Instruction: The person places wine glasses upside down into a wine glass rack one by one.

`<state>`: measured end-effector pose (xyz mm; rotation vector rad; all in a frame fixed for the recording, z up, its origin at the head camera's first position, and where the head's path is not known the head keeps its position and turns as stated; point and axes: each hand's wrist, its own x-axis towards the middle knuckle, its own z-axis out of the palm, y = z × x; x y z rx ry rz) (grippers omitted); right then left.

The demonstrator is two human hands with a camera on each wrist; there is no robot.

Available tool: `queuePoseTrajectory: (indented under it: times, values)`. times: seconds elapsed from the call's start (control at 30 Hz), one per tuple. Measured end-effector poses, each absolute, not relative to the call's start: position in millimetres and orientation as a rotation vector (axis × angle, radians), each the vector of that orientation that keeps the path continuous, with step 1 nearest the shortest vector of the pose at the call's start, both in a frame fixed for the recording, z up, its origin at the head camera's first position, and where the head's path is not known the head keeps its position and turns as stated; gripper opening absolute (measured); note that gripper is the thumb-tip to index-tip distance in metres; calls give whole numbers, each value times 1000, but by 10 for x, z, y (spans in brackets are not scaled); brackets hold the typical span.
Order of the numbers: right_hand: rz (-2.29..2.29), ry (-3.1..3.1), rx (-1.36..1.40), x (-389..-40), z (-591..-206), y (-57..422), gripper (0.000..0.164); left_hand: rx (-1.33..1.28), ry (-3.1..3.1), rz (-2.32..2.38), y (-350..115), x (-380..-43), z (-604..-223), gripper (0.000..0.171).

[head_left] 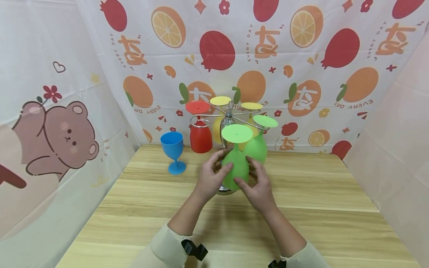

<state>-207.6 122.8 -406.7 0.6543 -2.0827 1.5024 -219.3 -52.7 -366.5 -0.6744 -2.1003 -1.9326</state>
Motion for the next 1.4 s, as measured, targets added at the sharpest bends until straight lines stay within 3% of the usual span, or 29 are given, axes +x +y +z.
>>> queuePoseTrajectory:
  times: [0.67, 0.97, 1.4]
  values:
    - [1511, -2117, 626, -2079, -4092, 1198, 72, -656, -2126, -1906, -557, -2232, -3745, 41]
    - [1487, -2135, 647, -1898, -3821, 1132, 66, -651, -2137, -1882, -556, -2226, -3733, 41]
    - [1520, -2113, 638, -1896, -3810, 1112, 68, -676, -2121, -1881, -564, -2247, -3750, 42]
